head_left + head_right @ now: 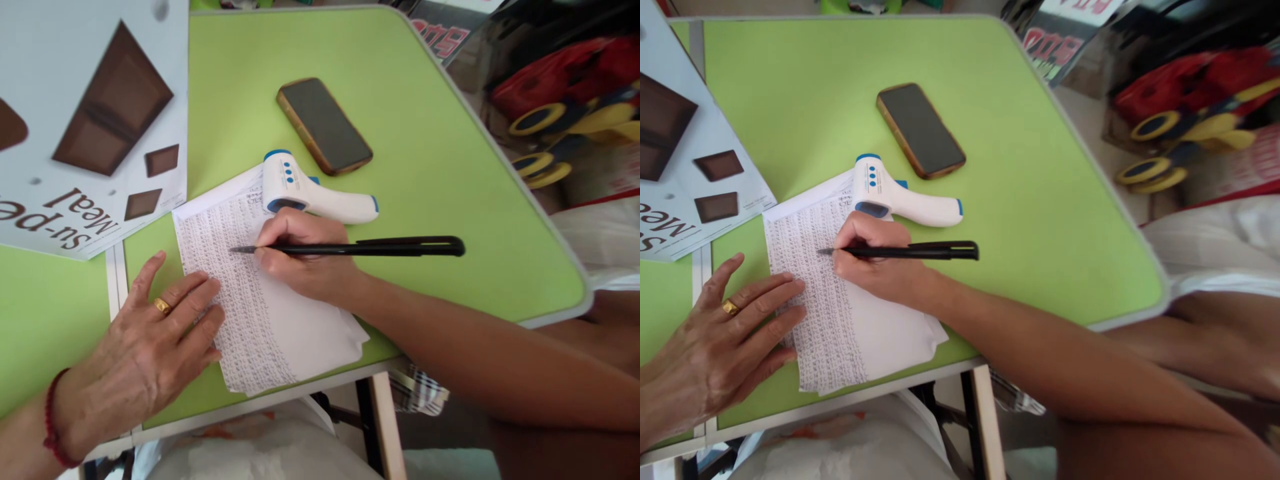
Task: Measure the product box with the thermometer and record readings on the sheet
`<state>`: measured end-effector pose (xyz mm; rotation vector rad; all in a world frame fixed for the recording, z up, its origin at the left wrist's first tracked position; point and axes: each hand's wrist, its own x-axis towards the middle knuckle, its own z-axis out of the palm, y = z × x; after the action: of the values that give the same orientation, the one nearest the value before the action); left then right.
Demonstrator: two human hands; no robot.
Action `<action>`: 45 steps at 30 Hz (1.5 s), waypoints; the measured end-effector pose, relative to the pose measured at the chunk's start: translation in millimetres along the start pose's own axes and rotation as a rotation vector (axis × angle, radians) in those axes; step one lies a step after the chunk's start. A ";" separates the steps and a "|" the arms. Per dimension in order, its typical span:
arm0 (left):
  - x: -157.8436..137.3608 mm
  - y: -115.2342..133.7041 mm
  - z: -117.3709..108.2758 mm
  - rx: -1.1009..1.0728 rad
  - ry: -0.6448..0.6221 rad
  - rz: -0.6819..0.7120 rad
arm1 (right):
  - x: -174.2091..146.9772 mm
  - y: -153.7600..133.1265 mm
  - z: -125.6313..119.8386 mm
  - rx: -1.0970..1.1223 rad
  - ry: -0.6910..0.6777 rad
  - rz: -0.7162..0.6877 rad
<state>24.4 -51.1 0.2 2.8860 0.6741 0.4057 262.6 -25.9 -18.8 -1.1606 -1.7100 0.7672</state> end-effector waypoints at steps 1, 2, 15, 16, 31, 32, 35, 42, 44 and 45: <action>-0.1 0.2 -0.3 0.001 -0.001 0.000 | 0.0 0.1 0.0 0.001 0.007 0.002; -0.4 0.4 -0.5 0.001 0.001 -0.002 | -0.1 0.1 -0.1 0.001 0.009 0.007; 0.3 -0.6 -1.5 0.004 0.017 0.018 | 0.3 -1.2 -0.1 -0.035 -0.005 0.070; -0.1 -0.6 -1.9 0.006 0.011 0.017 | 0.5 -1.4 -0.1 -0.037 -0.002 0.072; 0.1 -0.6 -1.8 -0.009 0.037 0.014 | -0.2 -1.2 -2.1 -0.031 0.030 0.027; 0.3 -0.3 -2.1 -0.009 0.036 0.016 | -0.1 -1.1 -2.0 -0.036 0.030 0.023; 0.7 0.6 -2.3 -0.005 0.022 0.011 | -0.3 -0.5 -1.8 -0.042 0.024 0.022; 0.2 -0.7 0.0 -0.006 0.025 0.017 | -0.8 0.1 -2.0 -0.044 0.003 0.058; 0.0 -1.2 0.1 -0.003 0.020 0.025 | -0.5 0.0 -2.4 -0.045 0.011 0.049; -0.1 -1.3 0.1 -0.002 0.017 0.025 | -0.3 0.0 -2.7 -0.042 0.012 0.037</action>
<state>23.8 -50.0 -0.1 2.8954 0.6399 0.4345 265.1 -26.2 -17.8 -1.2261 -1.7061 0.7486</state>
